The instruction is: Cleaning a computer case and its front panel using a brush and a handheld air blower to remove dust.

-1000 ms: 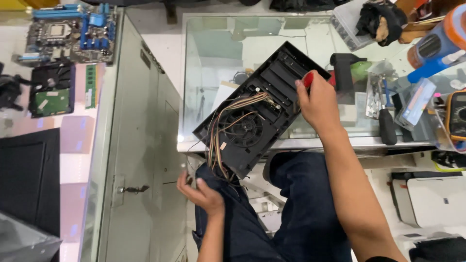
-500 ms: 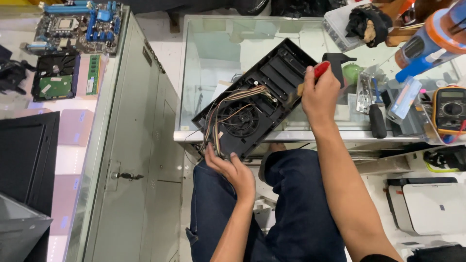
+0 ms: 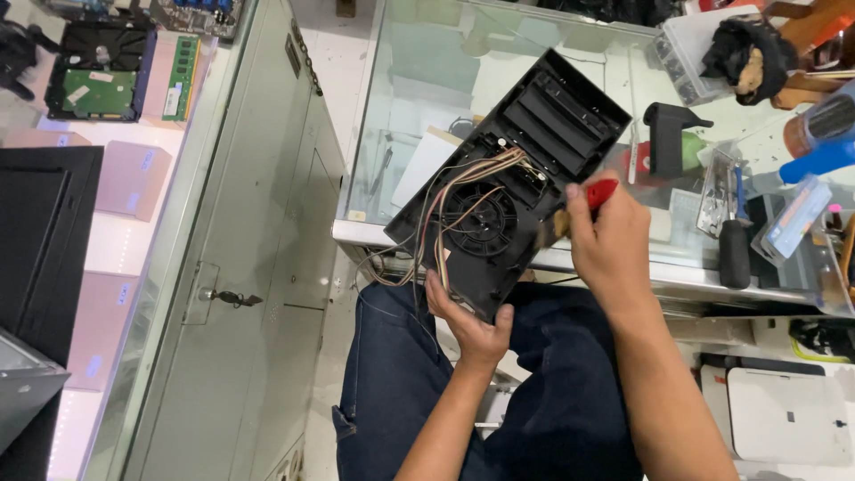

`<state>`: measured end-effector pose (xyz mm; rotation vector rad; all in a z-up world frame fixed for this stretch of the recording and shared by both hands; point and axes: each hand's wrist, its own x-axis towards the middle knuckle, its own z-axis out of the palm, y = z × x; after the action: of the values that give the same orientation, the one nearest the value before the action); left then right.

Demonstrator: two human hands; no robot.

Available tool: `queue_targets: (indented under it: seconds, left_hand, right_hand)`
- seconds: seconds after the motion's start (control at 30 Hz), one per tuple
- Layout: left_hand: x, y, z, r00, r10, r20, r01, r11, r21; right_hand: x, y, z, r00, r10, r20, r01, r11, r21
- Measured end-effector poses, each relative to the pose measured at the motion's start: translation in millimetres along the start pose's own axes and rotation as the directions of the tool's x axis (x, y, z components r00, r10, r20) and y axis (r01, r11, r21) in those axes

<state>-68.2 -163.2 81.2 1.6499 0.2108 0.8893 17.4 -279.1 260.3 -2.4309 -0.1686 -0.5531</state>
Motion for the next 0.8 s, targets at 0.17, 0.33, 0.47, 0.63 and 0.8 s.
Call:
queue_targets:
  seconds: [0.17, 0.33, 0.47, 0.63, 0.8]
  left_hand:
    - [-12.1, -42.4, 1.8, 1.000, 0.003, -0.027, -0.002, 0.999, 0.042]
    - [1.6, -43.8, 1.5, 0.987, 0.153, -0.050, -0.144, 0.978, 0.153]
    - [6.1, -48.2, 5.2, 0.971, 0.217, -0.103, -0.196, 0.963, 0.184]
    - [-2.1, -62.1, 4.4, 0.972, 0.226, -0.070, -0.212, 0.962, 0.174]
    - [6.3, -51.4, 0.2, 0.982, 0.182, -0.055, -0.171, 0.973, 0.152]
  right_hand:
    - [-10.8, -24.8, 12.2, 0.992, -0.044, 0.121, -0.015, 0.893, 0.449]
    - [-2.0, -42.4, 28.6, 0.865, -0.262, 0.428, 0.002, 0.855, 0.518]
    - [5.2, -36.6, 31.6, 0.893, -0.215, 0.394, -0.015, 0.864, 0.504]
    - [6.3, -37.1, 40.6, 0.867, -0.230, 0.442, -0.054, 0.839, 0.541]
    - [16.5, -37.1, 52.6, 0.952, -0.201, 0.231, -0.009, 0.734, 0.679]
